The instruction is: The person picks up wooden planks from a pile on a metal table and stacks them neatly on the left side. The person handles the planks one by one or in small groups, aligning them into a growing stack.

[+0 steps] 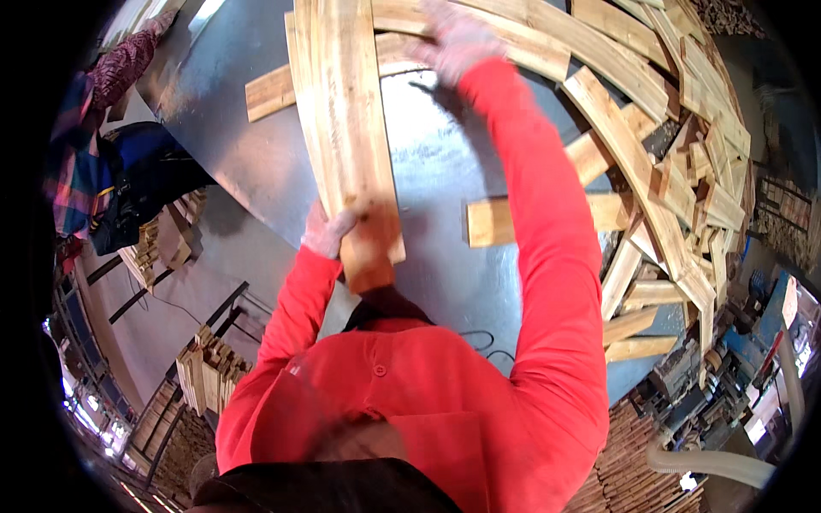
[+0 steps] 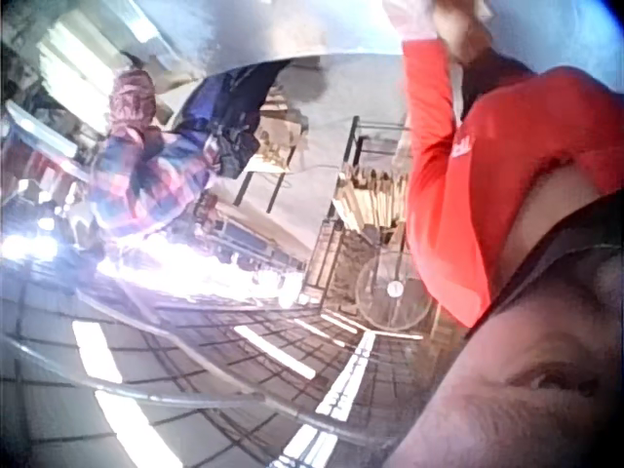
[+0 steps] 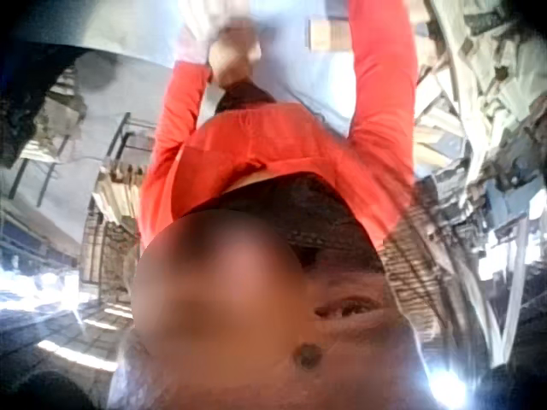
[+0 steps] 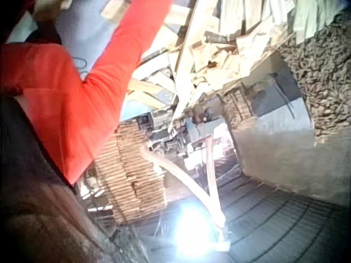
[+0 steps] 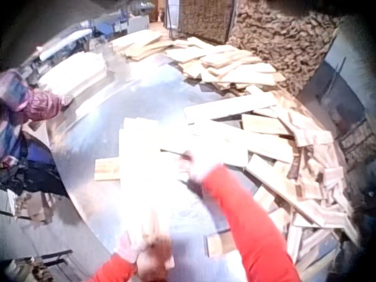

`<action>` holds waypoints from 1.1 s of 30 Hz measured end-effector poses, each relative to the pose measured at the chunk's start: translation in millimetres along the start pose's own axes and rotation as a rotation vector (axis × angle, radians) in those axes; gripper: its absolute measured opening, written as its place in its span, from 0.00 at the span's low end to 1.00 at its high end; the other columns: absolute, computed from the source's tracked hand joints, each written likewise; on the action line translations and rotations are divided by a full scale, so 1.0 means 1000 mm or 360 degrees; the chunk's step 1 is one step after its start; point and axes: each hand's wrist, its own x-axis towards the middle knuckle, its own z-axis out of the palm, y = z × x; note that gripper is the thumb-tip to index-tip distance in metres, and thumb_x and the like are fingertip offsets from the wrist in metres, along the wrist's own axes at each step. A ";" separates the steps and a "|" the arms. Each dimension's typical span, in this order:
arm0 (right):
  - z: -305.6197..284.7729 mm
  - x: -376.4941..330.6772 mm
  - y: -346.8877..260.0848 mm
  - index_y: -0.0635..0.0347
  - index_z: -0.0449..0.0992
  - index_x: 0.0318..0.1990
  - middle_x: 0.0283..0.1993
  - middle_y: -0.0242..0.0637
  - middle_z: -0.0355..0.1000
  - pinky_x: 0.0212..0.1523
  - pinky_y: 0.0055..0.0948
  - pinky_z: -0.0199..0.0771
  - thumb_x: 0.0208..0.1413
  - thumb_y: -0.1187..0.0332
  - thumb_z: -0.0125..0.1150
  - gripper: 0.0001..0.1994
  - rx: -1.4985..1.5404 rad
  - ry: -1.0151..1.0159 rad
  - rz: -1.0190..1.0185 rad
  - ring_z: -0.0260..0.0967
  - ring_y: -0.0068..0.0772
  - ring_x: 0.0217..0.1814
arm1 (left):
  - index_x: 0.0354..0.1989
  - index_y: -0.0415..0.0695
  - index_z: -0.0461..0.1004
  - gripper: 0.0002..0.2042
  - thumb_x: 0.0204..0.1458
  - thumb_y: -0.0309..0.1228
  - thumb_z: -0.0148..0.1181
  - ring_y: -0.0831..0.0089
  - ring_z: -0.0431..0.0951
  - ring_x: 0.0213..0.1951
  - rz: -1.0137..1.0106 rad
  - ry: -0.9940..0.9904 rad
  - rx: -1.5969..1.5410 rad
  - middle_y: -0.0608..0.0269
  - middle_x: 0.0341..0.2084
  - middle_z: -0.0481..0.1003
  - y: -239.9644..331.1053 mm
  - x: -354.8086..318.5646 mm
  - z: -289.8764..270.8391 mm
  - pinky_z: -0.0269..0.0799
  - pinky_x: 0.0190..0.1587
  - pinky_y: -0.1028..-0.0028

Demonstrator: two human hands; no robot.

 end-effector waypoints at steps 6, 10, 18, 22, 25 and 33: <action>0.016 0.007 0.080 0.48 0.49 0.69 0.71 0.45 0.50 0.68 0.46 0.49 0.30 0.40 0.74 0.57 -0.1182 -0.0168 0.0037 0.48 0.50 0.72 | 0.53 0.37 0.66 0.27 0.46 0.35 0.66 0.71 0.78 0.38 0.0233 0.0085 -0.0735 0.58 0.41 0.76 0.015 -0.026 -0.072 0.76 0.40 0.71; -0.003 -0.029 0.037 0.49 0.45 0.70 0.66 0.49 0.58 0.64 0.44 0.59 0.34 0.44 0.73 0.56 -0.1116 -0.0665 0.0330 0.58 0.52 0.66 | 0.51 0.40 0.66 0.30 0.42 0.40 0.71 0.64 0.80 0.39 0.0316 0.0623 0.0588 0.53 0.42 0.78 0.072 0.001 -0.182 0.76 0.40 0.68; 0.014 -0.085 0.001 0.59 0.41 0.71 0.60 0.58 0.62 0.60 0.41 0.65 0.44 0.43 0.62 0.52 -0.0797 -0.0735 0.0774 0.63 0.53 0.61 | 0.59 0.47 0.59 0.35 0.42 0.43 0.67 0.49 0.75 0.49 0.0197 0.0610 0.1833 0.44 0.45 0.75 0.071 0.109 -0.301 0.70 0.51 0.61; 0.047 -0.113 -0.036 0.58 0.38 0.71 0.61 0.59 0.60 0.61 0.41 0.65 0.43 0.42 0.61 0.54 -0.0556 -0.0827 0.0803 0.62 0.53 0.62 | 0.61 0.48 0.58 0.36 0.43 0.43 0.67 0.48 0.74 0.51 0.0128 0.0699 0.1744 0.44 0.47 0.74 0.059 0.126 -0.302 0.69 0.53 0.61; 0.071 -0.158 0.003 0.67 0.55 0.65 0.52 0.56 0.69 0.56 0.37 0.69 0.47 0.51 0.63 0.42 0.0929 -0.0932 0.0861 0.70 0.51 0.53 | 0.61 0.44 0.59 0.39 0.41 0.46 0.68 0.49 0.73 0.53 0.0150 0.0699 0.1827 0.45 0.49 0.73 0.056 0.145 -0.323 0.68 0.54 0.62; 0.079 -0.290 -0.004 0.72 0.63 0.60 0.50 0.61 0.70 0.60 0.52 0.66 0.47 0.63 0.64 0.33 0.3457 -0.0573 0.1118 0.70 0.57 0.52 | 0.59 0.37 0.62 0.38 0.45 0.49 0.66 0.51 0.69 0.56 -0.0005 0.0773 0.2123 0.40 0.54 0.69 0.077 0.123 -0.271 0.64 0.58 0.60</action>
